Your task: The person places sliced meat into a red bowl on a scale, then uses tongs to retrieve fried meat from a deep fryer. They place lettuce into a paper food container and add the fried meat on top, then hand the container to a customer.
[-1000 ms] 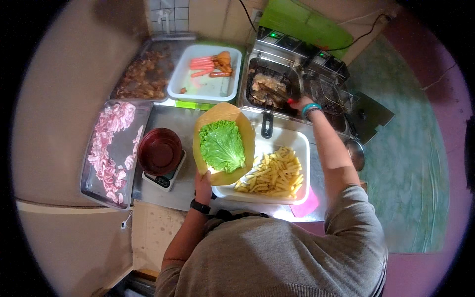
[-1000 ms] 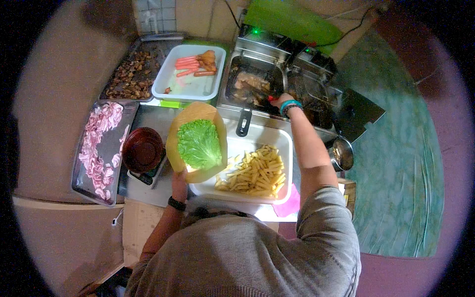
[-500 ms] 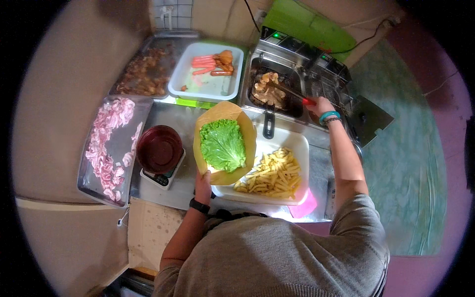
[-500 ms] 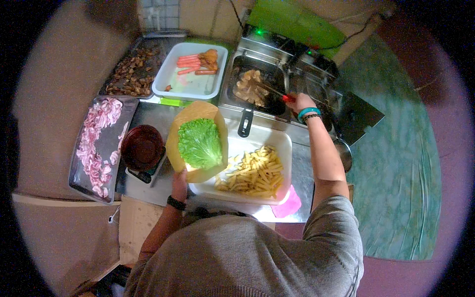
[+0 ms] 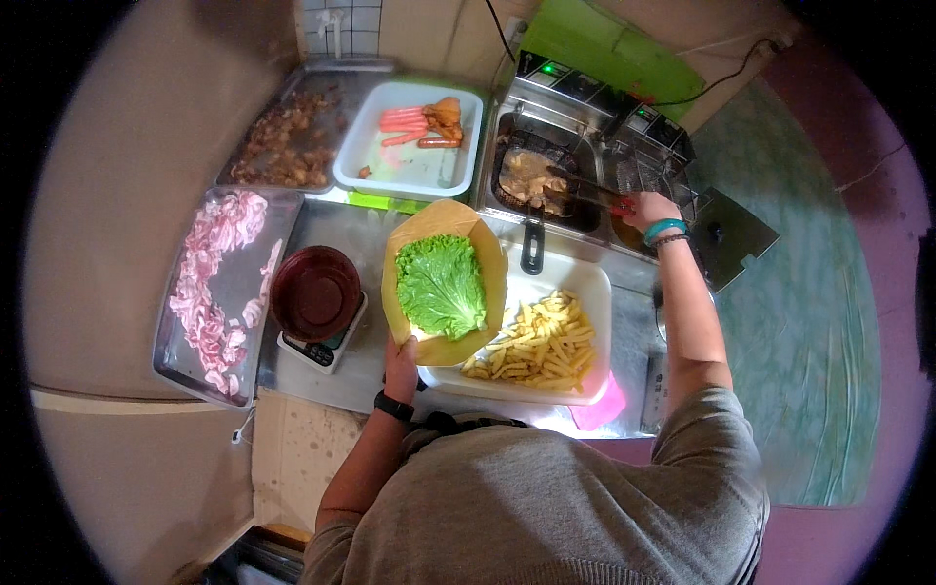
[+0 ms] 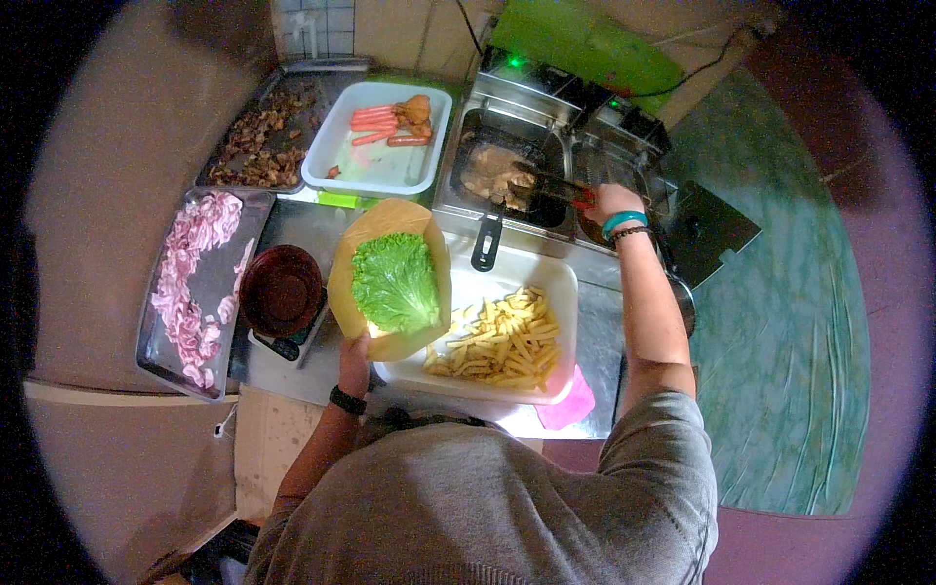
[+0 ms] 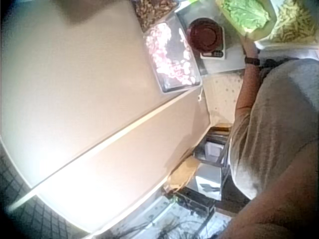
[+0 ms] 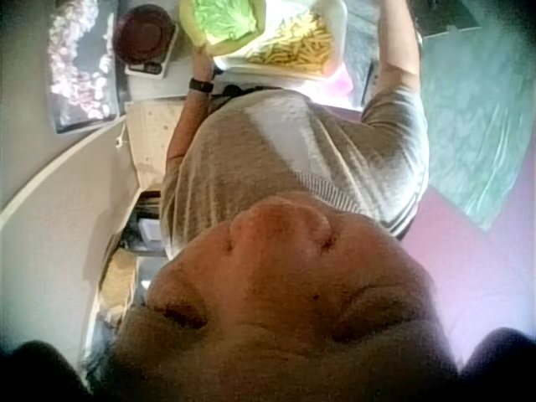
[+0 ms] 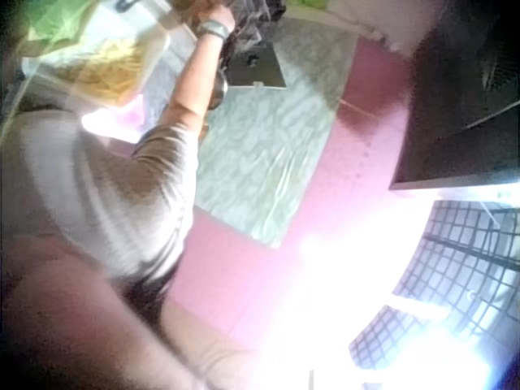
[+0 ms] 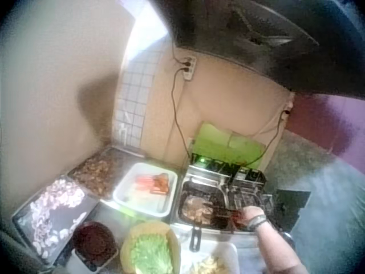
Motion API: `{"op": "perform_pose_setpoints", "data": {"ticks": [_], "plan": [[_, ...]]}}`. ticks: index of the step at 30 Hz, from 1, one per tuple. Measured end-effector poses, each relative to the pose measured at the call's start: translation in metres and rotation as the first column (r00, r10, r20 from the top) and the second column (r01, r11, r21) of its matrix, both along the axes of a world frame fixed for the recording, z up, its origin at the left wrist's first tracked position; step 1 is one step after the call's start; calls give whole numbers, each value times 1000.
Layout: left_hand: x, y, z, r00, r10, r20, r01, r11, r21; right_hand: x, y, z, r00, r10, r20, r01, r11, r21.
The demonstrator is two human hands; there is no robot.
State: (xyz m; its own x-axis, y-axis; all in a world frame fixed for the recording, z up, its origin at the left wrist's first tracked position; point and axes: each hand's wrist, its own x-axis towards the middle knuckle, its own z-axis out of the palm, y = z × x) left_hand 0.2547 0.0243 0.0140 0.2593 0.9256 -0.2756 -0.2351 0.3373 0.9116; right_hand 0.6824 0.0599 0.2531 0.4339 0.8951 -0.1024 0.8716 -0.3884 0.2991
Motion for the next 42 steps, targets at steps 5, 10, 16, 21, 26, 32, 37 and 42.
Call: {"op": "perform_pose_setpoints", "data": {"ticks": [5,10,16,21,26,32,37,42], "plan": [[4,-1,5,1000,14,-12,-14,1000,-9,10,-9,-13,997,-56,46,49,988,148],[2,1,9,998,4,-61,1,997,82,-7,-10,-22,990,-17,138,-13,977,214],[3,-1,11,1000,12,1,-12,999,43,4,-15,-7,985,59,159,-79,989,123],[3,-3,18,999,20,-28,-19,999,45,7,-18,-4,999,44,-1,-42,955,293],[3,-1,11,999,9,-38,-7,997,77,13,-16,-21,962,81,-261,-28,979,203],[4,-3,17,999,27,-45,-26,1000,17,24,18,-72,927,-7,-375,81,980,182],[3,-1,18,999,23,-25,-22,999,28,13,64,-105,943,-131,-306,145,989,23],[2,-1,12,1000,2,15,-3,998,63,9,69,-119,925,-88,-369,143,982,123]]}}
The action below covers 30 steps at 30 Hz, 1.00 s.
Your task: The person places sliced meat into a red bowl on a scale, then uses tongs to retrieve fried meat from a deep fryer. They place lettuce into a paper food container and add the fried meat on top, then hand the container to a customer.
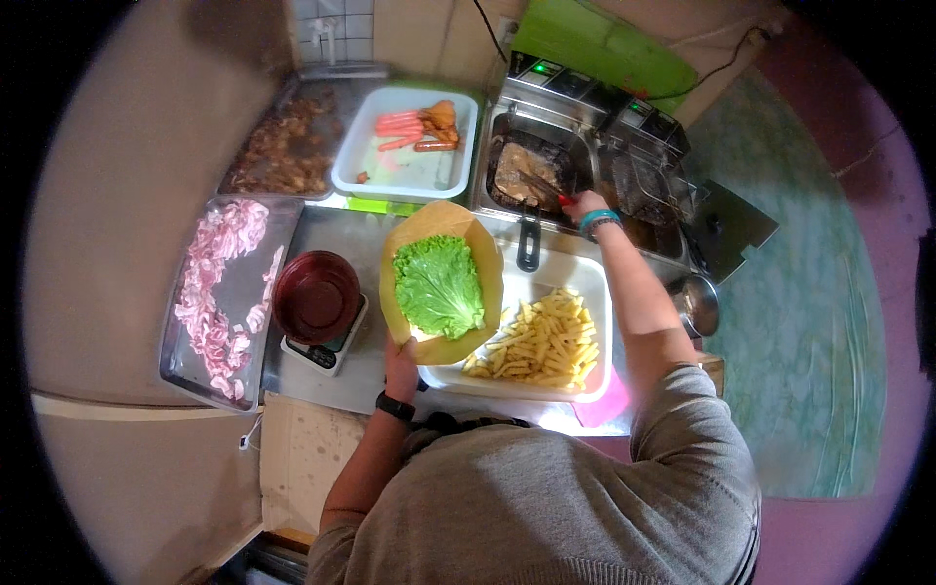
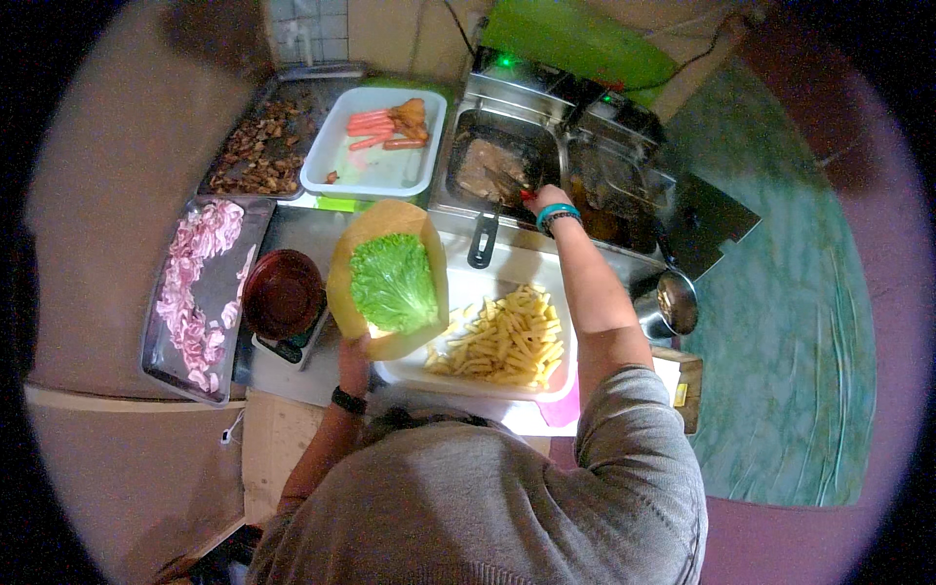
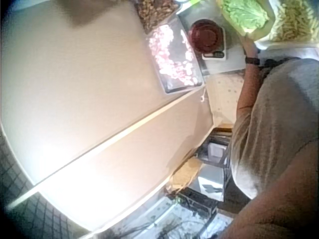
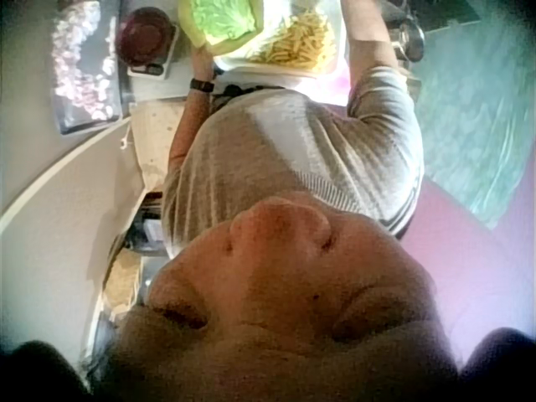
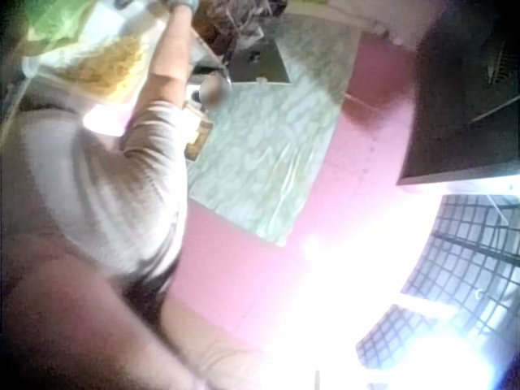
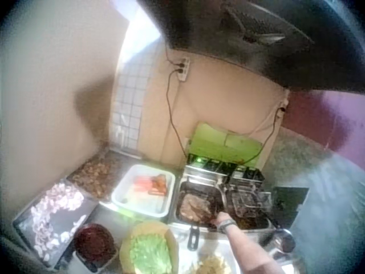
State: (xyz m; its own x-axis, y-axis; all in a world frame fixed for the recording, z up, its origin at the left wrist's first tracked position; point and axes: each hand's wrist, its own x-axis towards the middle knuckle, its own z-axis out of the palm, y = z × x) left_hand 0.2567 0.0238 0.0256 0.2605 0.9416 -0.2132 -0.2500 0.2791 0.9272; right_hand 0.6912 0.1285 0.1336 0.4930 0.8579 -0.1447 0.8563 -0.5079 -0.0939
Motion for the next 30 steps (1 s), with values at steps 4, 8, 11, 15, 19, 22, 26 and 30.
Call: {"op": "perform_pose_setpoints", "data": {"ticks": [4,8,11,15,19,22,26,30], "plan": [[-2,-2,-11,999,13,-29,-13,1000,27,2,-22,-1,998,16,-55,-8,990,141],[1,-5,0,997,21,-72,-19,1000,17,12,-48,13,992,-67,-105,87,976,199],[-1,-5,-9,999,13,-52,-14,1000,-17,-3,-70,40,997,-37,-73,53,970,238],[0,-4,0,999,10,-45,-12,999,-30,-11,-89,45,996,-81,34,69,963,259],[-1,0,9,996,-7,-85,3,999,-40,-4,-101,33,999,-43,-17,46,946,322],[0,0,1,999,28,-34,-28,1000,-6,-5,-102,13,979,-91,-184,160,900,405],[0,-1,-12,995,100,10,-100,994,30,-24,-106,-3,991,-132,-36,136,918,373],[1,-2,-6,996,90,-21,-89,994,58,-33,-107,-18,962,-273,24,258,930,262]]}}
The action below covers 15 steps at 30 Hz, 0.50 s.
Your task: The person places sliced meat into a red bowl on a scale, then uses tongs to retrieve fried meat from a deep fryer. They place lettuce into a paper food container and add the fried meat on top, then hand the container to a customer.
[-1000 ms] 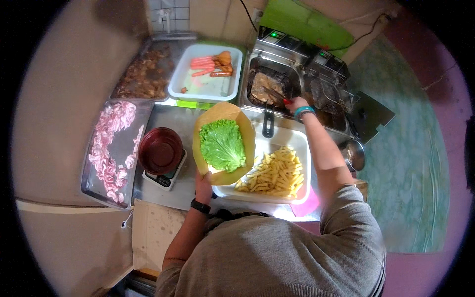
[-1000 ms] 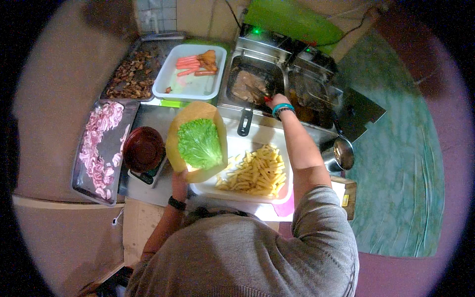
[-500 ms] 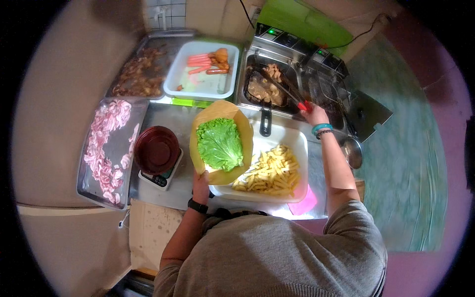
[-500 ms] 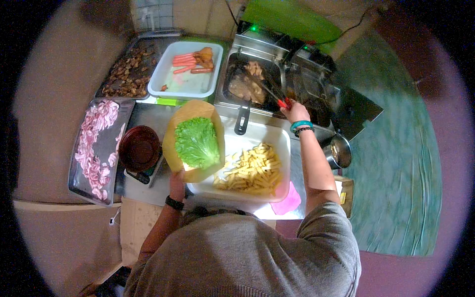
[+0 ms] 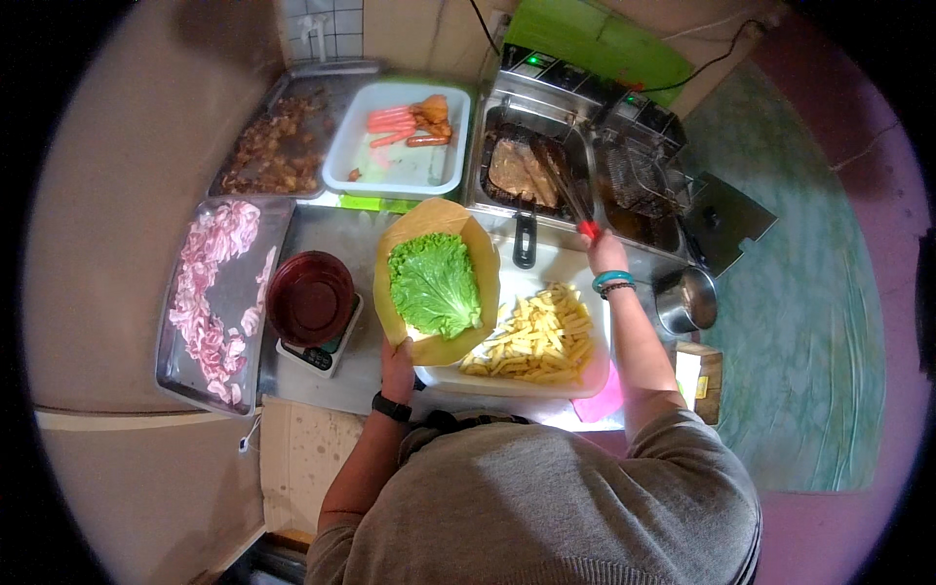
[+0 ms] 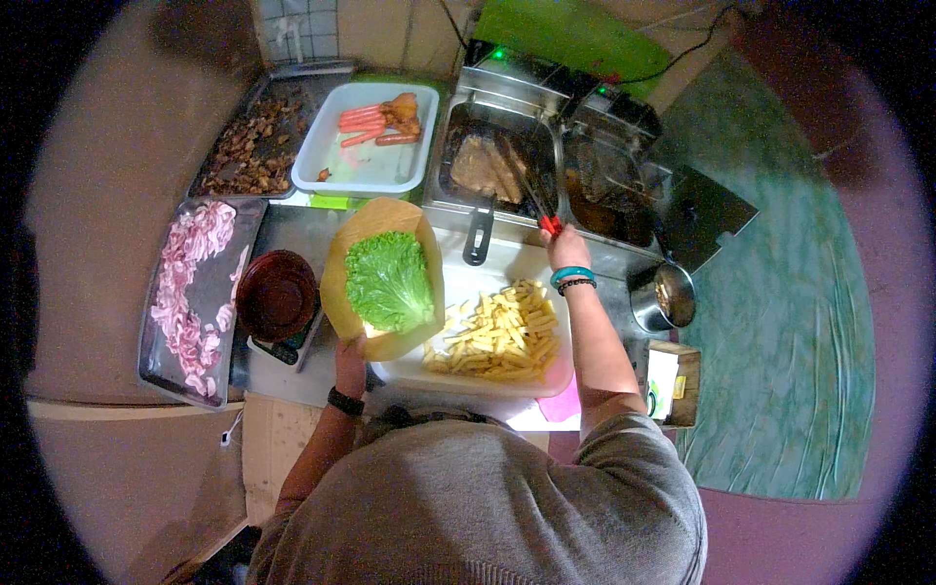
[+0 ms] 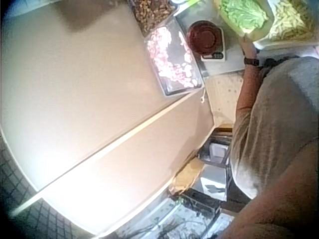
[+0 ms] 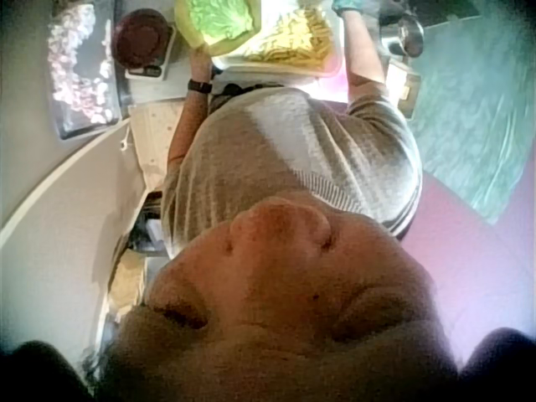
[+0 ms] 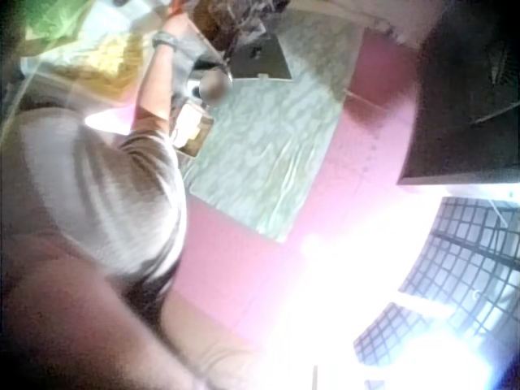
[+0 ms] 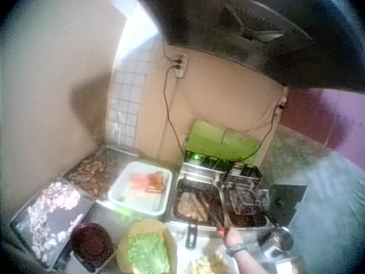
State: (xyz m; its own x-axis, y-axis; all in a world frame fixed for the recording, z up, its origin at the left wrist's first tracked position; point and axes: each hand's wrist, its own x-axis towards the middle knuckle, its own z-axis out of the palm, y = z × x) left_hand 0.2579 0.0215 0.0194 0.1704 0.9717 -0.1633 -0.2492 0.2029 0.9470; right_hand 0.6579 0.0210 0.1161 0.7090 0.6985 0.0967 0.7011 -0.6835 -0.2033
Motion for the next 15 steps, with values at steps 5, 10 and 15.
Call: {"op": "perform_pose_setpoints", "data": {"ticks": [5,10,15], "plan": [[-4,-1,1,998,-69,-12,69,997,-20,-16,5,5,997,-60,-44,58,997,-49],[-7,3,-15,995,-102,1,102,993,-59,-14,9,5,998,-47,-50,42,996,-81],[2,-1,-6,995,38,88,-33,998,-58,-12,8,0,998,-45,-35,42,997,-65]]}}
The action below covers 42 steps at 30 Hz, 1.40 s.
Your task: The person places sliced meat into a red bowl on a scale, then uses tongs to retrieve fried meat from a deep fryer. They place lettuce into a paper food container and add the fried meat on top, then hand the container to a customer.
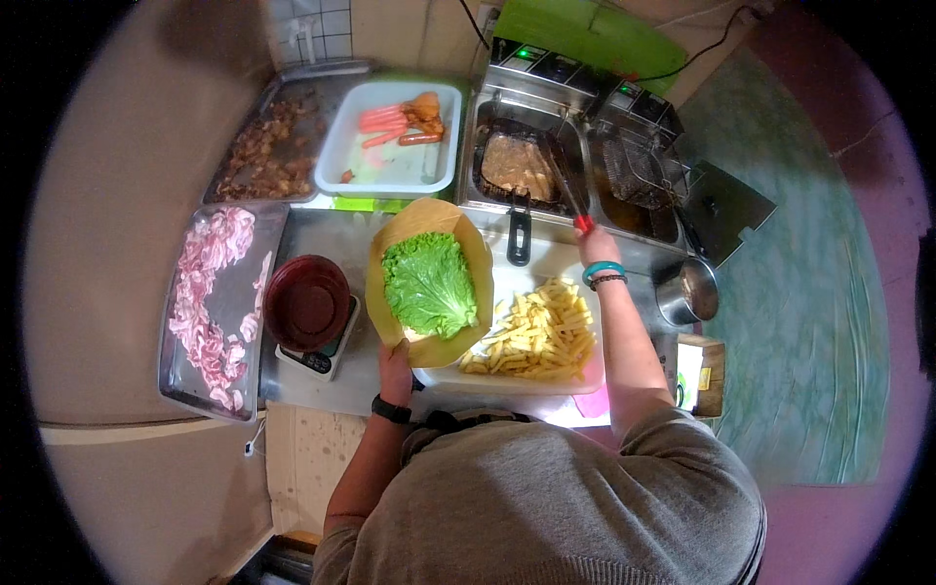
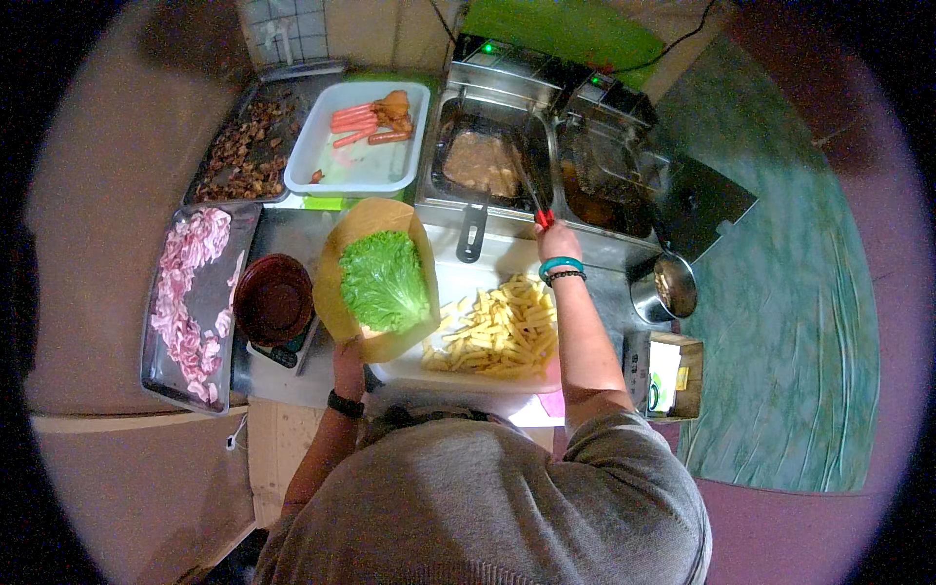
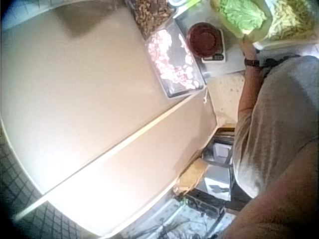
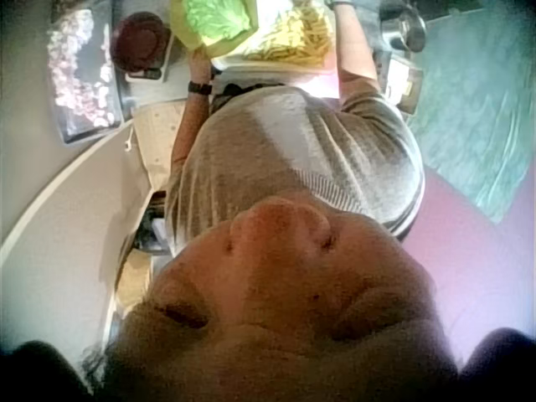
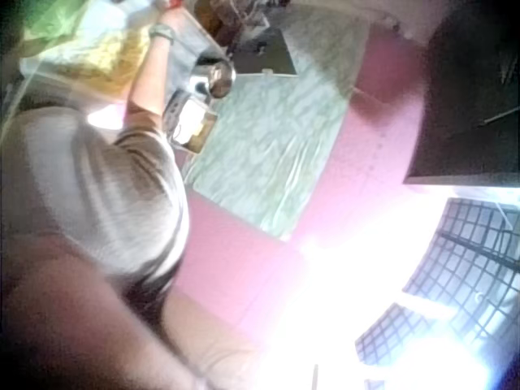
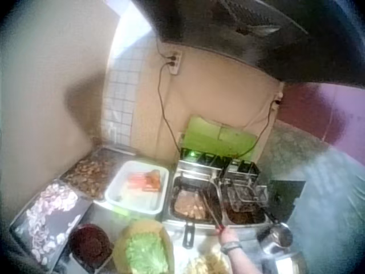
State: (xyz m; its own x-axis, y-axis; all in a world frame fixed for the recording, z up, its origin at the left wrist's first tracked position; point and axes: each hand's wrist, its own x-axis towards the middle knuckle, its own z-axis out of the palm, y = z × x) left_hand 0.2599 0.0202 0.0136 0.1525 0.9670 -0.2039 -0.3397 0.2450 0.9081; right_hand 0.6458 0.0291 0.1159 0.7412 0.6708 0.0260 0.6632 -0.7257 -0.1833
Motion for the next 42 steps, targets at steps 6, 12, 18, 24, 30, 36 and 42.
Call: {"op": "perform_pose_setpoints", "data": {"ticks": [6,12,18,24,30,36,42], "plan": [[0,-1,18,998,-3,-70,4,1000,8,2,0,-5,1000,-7,-5,7,1000,17],[-7,1,4,989,-109,-103,106,994,-35,-3,-2,-4,1000,0,-12,0,999,43],[-7,1,4,986,-104,-128,100,994,-39,-2,-2,-6,1000,-13,-19,14,999,45],[-5,1,2,992,-96,-86,96,995,-1,-1,-1,-5,999,-27,-42,29,999,31],[-6,3,3,988,-119,-102,120,993,4,-3,-2,-5,999,-28,-27,29,999,37],[-2,-3,15,999,-34,-31,35,998,43,-7,-3,-1,999,-31,-39,32,999,41],[-1,-2,7,999,-26,-38,28,999,39,-5,-2,-2,997,-43,-71,45,999,30]]}}
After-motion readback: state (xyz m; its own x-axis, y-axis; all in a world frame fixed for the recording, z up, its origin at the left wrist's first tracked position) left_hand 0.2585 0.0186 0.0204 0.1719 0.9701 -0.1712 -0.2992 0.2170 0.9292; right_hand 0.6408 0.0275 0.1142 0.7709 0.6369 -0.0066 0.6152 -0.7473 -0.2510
